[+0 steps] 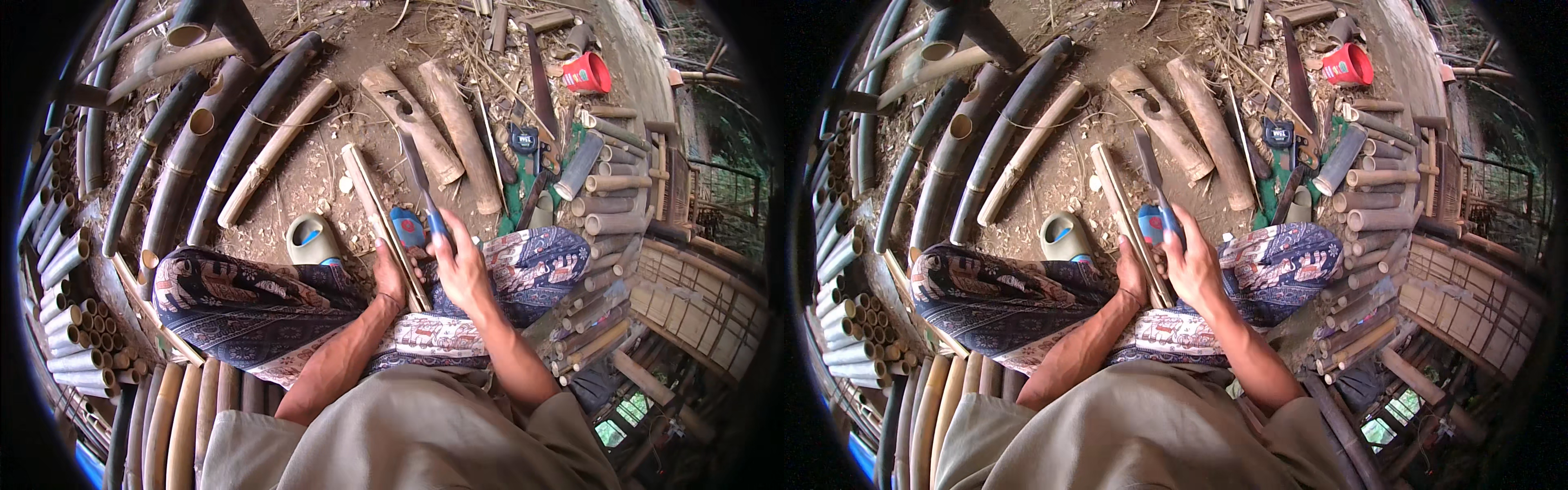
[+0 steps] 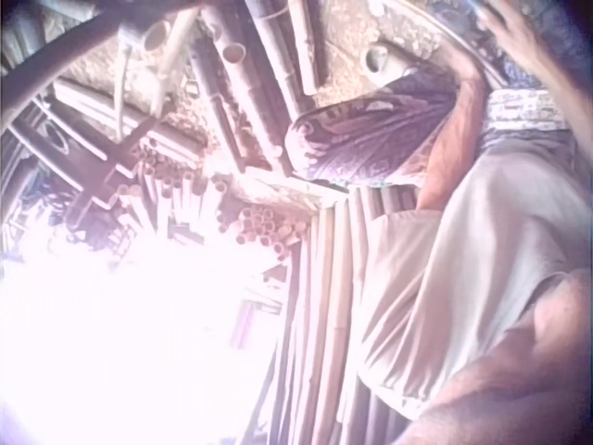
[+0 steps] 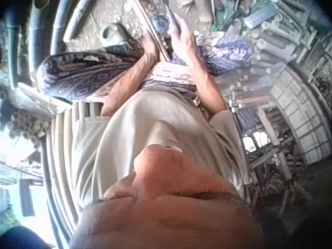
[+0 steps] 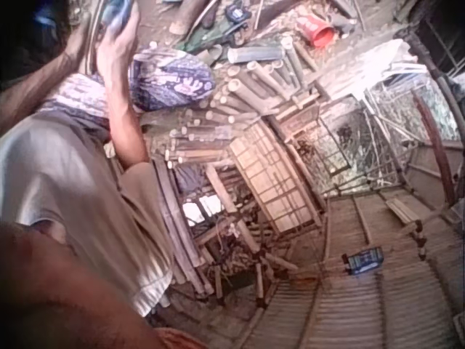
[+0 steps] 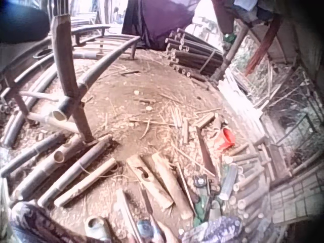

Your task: The person constructs a bamboo frame by hammering joints together using a thick bamboo section as a mallet and shaving down bamboo pegs with a knife.

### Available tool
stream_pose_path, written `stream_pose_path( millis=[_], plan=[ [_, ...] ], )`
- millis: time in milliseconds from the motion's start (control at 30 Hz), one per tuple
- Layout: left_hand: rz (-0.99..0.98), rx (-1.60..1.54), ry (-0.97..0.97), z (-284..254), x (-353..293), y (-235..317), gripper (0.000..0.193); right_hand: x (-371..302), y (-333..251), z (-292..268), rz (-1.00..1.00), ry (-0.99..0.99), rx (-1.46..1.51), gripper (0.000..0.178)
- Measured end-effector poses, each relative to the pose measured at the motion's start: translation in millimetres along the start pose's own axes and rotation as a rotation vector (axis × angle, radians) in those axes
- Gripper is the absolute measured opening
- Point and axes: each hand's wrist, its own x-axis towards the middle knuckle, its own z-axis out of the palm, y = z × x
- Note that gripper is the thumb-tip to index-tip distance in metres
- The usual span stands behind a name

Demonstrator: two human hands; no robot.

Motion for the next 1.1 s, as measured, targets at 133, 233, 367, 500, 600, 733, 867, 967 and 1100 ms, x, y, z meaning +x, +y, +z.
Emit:
stream_pose_path(
  millis=[133, 233, 367, 500, 600, 733, 867, 967, 1100],
  plan=[
    [-0.077, -0.061, -0.037, 7.4, -2.2, 5.0, 0.071, -46.6, 44.0, 1.1, -0.294, 0.064, -0.171, 0.041],
    [0.032, 0.024, 0.046, 8.4, 2.4, 0.9, 0.072, -63.8, 48.6, 12.4, -0.167, -0.053, -0.229, 0.037],
    [0.021, -0.013, 0.025, 5.4, 5.3, -2.9, 0.073, -63.0, 44.4, 14.2, -0.158, -0.066, -0.259, 0.038],
    [0.093, 0.100, 0.098, -3.5, 11.9, -8.3, 0.072, -53.2, 40.9, 18.0, -0.148, -0.077, -0.310, 0.038],
    [0.100, 0.195, 0.140, -1.7, 10.3, -6.8, 0.074, -46.8, 50.6, 25.9, -0.207, -0.017, -0.270, 0.038],
    [0.144, 0.321, 0.115, 5.0, -0.7, -0.1, 0.076, -17.1, 52.4, 47.0, -0.271, 0.066, -0.308, 0.036],
    [0.189, 0.362, 0.142, -15.0, 17.2, -13.1, 0.080, -9.7, 41.7, 46.6, -0.253, 0.006, -0.275, 0.037],
    [0.184, 0.425, 0.114, 0.2, 0.7, -2.5, 0.079, -32.2, 61.0, 35.2, -0.290, 0.030, -0.314, 0.038],
    [0.197, 0.200, 0.080, -2.4, 20.3, -12.1, 0.068, 23.4, 40.4, 65.4, -0.253, 0.048, -0.291, 0.035]
  ],
)
